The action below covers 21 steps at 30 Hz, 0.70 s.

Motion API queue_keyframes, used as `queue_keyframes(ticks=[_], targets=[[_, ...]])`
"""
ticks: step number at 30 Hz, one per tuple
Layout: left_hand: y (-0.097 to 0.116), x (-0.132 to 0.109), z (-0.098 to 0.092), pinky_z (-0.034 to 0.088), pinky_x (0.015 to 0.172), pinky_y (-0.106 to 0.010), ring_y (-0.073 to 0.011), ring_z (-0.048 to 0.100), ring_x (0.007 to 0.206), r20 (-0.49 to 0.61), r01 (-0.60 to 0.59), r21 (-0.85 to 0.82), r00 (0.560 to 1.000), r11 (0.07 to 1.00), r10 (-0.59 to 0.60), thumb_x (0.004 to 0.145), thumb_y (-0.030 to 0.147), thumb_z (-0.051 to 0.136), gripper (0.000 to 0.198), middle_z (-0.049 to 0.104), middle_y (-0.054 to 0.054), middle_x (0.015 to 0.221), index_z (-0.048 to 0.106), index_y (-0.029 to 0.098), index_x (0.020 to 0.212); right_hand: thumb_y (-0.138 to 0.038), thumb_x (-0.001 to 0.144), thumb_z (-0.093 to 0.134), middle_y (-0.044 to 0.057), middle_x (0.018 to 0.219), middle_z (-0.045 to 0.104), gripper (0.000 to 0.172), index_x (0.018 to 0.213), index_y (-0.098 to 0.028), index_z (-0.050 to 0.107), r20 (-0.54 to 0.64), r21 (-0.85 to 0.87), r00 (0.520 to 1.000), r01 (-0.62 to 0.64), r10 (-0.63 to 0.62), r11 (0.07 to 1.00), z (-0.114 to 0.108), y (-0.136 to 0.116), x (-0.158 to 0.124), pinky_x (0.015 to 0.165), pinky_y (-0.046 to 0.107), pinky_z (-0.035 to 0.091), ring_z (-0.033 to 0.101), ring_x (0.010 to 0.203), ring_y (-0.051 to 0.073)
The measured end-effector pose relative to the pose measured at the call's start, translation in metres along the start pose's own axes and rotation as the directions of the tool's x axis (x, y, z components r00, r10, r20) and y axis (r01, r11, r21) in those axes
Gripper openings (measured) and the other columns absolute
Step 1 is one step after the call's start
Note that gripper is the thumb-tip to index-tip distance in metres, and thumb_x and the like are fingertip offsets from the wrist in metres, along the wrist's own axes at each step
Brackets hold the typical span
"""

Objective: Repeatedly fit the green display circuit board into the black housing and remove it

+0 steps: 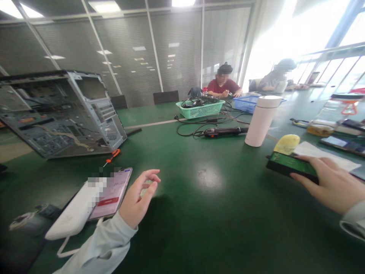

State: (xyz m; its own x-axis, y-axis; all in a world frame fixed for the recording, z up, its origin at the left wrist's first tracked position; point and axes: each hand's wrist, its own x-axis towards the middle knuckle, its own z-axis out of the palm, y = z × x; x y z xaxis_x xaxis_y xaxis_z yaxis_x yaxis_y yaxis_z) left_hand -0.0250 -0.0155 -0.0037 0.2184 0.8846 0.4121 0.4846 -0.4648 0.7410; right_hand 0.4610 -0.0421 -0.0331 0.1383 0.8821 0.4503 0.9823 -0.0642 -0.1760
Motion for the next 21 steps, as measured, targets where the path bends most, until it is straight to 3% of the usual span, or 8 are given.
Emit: queue_keyframes(ticks=[6, 10, 13, 16, 18, 21], targets=[[-0.004, 0.001, 0.001, 0.049, 0.076, -0.033, -0.0179, 0.059, 0.087, -0.003, -0.02, 0.023, 1.0, 1.0, 0.02, 0.085, 0.023, 0.043, 0.026, 0.061, -0.006, 0.092, 0.054, 0.018, 0.109, -0.052, 0.084, 0.042, 0.01, 0.108, 0.05, 0.045, 0.117, -0.021, 0.047, -0.055, 0.283, 0.954, 0.299, -0.296, 0.911, -0.019, -0.16, 0.003, 0.086, 0.041, 0.043, 0.051, 0.098, 0.024], [-0.005, 0.001, 0.0, 0.049, 0.076, -0.033, -0.0182, 0.059, 0.088, -0.007, -0.011, 0.018, 1.0, 1.0, 0.011, 0.084, 0.021, 0.043, 0.027, 0.061, -0.006, 0.092, 0.055, 0.018, 0.108, -0.031, 0.09, 0.041, 0.008, 0.117, 0.043, 0.034, 0.123, -0.023, 0.042, -0.057, 0.427, 0.891, 0.429, -0.45, 0.796, -0.027, -0.234, -0.004, 0.093, 0.039, 0.041, 0.044, 0.108, 0.021], [-0.005, 0.002, -0.001, 0.048, 0.075, -0.032, -0.0183, 0.06, 0.086, -0.025, 0.038, -0.025, 0.999, 0.999, -0.039, 0.084, 0.022, 0.043, 0.026, 0.062, -0.005, 0.09, 0.057, 0.018, 0.105, -0.018, 0.088, 0.041, 0.01, 0.12, 0.039, 0.033, 0.12, -0.021, 0.043, -0.077, 0.534, 0.808, 0.528, -0.583, 0.661, -0.023, -0.269, -0.006, 0.095, 0.038, 0.04, 0.04, 0.113, 0.021], [-0.007, 0.004, -0.001, 0.047, 0.073, -0.031, -0.0178, 0.06, 0.081, -0.047, 0.104, -0.158, 0.993, 0.982, -0.113, 0.083, 0.024, 0.042, 0.025, 0.062, -0.004, 0.084, 0.059, 0.018, 0.101, -0.014, 0.087, 0.04, 0.011, 0.12, 0.04, 0.032, 0.118, -0.018, 0.043, -0.133, 0.608, 0.739, 0.587, -0.66, 0.535, -0.01, -0.288, -0.005, 0.096, 0.039, 0.04, 0.037, 0.115, 0.022], [-0.009, 0.006, -0.001, 0.047, 0.07, -0.03, -0.0171, 0.06, 0.076, -0.073, 0.146, -0.248, 0.983, 0.958, -0.169, 0.08, 0.025, 0.044, 0.024, 0.062, -0.002, 0.079, 0.06, 0.017, 0.097, -0.013, 0.088, 0.043, 0.011, 0.118, 0.042, 0.029, 0.117, -0.017, 0.042, -0.144, 0.65, 0.734, 0.575, -0.663, 0.496, 0.001, -0.293, -0.006, 0.096, 0.039, 0.04, 0.038, 0.114, 0.021], [-0.011, 0.009, 0.0, 0.046, 0.064, -0.029, -0.0168, 0.059, 0.071, -0.093, 0.209, -0.317, 0.964, 0.925, -0.25, 0.075, 0.025, 0.047, 0.024, 0.061, -0.002, 0.075, 0.06, 0.016, 0.092, -0.011, 0.085, 0.05, 0.009, 0.116, 0.044, 0.032, 0.115, -0.017, 0.042, -0.084, 0.707, 0.767, 0.496, -0.636, 0.504, 0.015, -0.294, -0.01, 0.095, 0.037, 0.04, 0.04, 0.111, 0.019]])
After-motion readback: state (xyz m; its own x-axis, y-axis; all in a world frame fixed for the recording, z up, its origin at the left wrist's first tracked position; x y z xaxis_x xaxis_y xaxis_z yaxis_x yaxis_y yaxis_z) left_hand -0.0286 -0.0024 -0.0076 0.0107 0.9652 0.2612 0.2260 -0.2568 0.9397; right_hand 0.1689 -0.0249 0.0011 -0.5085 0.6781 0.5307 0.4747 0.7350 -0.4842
